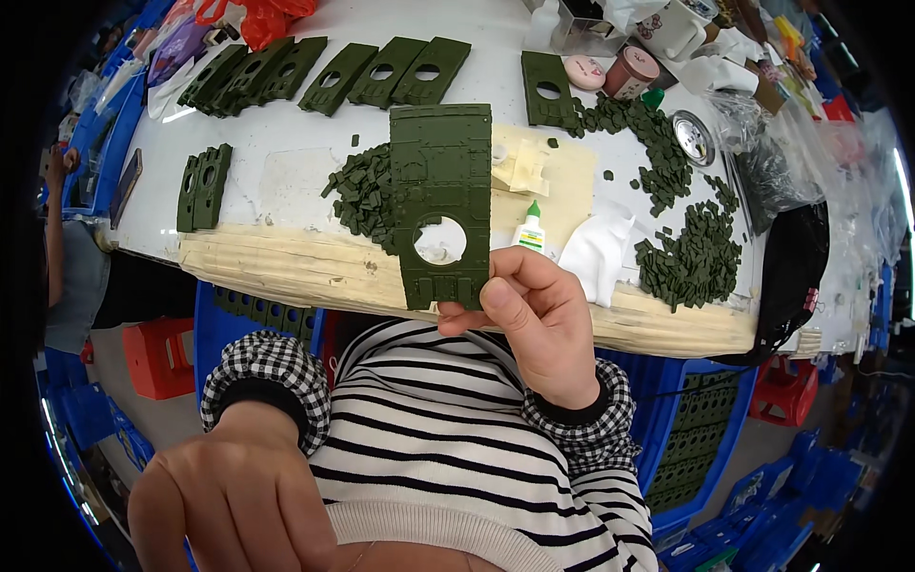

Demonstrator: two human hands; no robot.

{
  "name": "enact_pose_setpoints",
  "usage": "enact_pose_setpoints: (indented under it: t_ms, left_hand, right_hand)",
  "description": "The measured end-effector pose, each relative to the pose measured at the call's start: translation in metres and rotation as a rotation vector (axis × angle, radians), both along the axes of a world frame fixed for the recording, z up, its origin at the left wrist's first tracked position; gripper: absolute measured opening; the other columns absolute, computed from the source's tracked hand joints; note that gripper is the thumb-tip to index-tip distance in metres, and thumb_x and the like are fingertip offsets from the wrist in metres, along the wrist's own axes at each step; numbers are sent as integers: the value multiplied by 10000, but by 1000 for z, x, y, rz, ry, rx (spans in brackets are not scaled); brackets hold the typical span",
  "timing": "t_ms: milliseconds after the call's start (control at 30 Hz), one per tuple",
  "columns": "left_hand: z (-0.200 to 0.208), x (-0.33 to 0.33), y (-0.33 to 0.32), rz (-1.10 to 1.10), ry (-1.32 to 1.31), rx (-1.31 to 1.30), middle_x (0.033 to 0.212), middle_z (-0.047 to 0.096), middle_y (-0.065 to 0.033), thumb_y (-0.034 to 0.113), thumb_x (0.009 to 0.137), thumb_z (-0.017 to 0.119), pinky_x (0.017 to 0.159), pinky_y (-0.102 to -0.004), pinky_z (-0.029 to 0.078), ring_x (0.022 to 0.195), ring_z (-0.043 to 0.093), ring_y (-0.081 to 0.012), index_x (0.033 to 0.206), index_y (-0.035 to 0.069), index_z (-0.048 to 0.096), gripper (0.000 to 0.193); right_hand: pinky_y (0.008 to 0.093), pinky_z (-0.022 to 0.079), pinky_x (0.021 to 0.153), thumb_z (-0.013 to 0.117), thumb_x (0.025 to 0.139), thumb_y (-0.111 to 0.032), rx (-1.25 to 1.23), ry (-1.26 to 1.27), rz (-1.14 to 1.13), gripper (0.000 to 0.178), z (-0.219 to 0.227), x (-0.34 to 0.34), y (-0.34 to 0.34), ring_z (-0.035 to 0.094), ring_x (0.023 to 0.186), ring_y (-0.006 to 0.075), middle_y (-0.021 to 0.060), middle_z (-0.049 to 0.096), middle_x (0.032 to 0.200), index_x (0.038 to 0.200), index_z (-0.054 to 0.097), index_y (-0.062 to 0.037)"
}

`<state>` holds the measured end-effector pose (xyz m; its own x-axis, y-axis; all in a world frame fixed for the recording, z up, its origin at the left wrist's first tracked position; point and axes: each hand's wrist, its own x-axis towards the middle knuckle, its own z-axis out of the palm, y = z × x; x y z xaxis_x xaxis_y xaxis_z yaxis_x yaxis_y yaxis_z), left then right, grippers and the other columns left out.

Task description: Assembling components of green toy tanks at a factory workbench.

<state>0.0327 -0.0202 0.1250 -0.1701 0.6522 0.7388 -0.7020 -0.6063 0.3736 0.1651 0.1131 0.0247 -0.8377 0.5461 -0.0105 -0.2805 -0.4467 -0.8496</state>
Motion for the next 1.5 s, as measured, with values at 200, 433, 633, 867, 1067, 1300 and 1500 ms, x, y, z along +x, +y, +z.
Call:
enact_pose_setpoints:
  t_ms: [200, 433, 633, 867, 1067, 1300, 1500]
  left_hand:
    - [-3, -13, -6, 8, 86, 18, 536, 502, -4, 101, 890, 603, 371, -235, 232, 384, 403, -87, 980, 57, 576, 104]
    - [-76, -46, 26, 417, 22, -326, 827, 563, -35, 200, 908, 602, 734, -267, 419, 745, 523, -140, 1009, 94, 458, 205]
    - [-112, -36, 41, 248, 67, -746, 1332, 456, -155, 246, 968, 511, 1012, -366, 374, 1215, 461, -226, 1411, -6, 253, 571]
    - [-118, -35, 47, -95, 113, -705, 1465, 314, -172, 400, 892, 596, 1071, -442, 361, 1351, 333, -283, 1475, 95, 147, 797]
    - [-121, -35, 42, 157, 137, -707, 1397, 416, -167, 257, 824, 719, 1072, -441, 359, 1275, 438, -290, 1465, 42, 176, 867]
    - [-119, -32, 40, 308, 191, -726, 1376, 437, -181, 230, 780, 766, 1099, -462, 317, 1278, 437, -294, 1459, 30, 173, 923]
    - [-119, -37, 40, 266, 286, -588, 1387, 404, -205, -10, 802, 688, 1074, -411, 355, 1311, 393, -265, 1455, -11, 153, 843]
  right_hand:
    - [325, 578, 764, 512, 970, -200, -4, 7, 1, 295, -1, 1, 1, 651, 868, 202, 157, 641, 967, 1098, 540, 65]
    - [315, 582, 746, 512, 970, -200, -65, -5, -17, 304, -1, 4, 2, 660, 852, 183, 158, 647, 975, 1119, 539, 64]
    - [300, 586, 718, 493, 976, -214, -162, -63, 23, 306, 2, 2, 3, 672, 783, 176, 142, 660, 924, 1106, 550, 57]
    - [292, 586, 693, 495, 975, -222, -285, -78, 138, 305, 6, 2, 7, 673, 754, 171, 132, 659, 901, 1078, 560, 57]
    - [264, 541, 745, 569, 933, -127, 246, -232, -207, 241, 21, -3, -1, 639, 794, 140, 82, 634, 855, 1088, 560, 57]
    - [280, 412, 611, 770, 671, -17, 1031, -250, -374, 176, 22, -4, 5, 523, 696, 195, 66, 577, 774, 810, 661, -22]
    - [291, 402, 596, 795, 627, -31, 1107, -266, -373, 234, 23, -4, 1, 512, 686, 202, 59, 575, 766, 819, 661, -34]
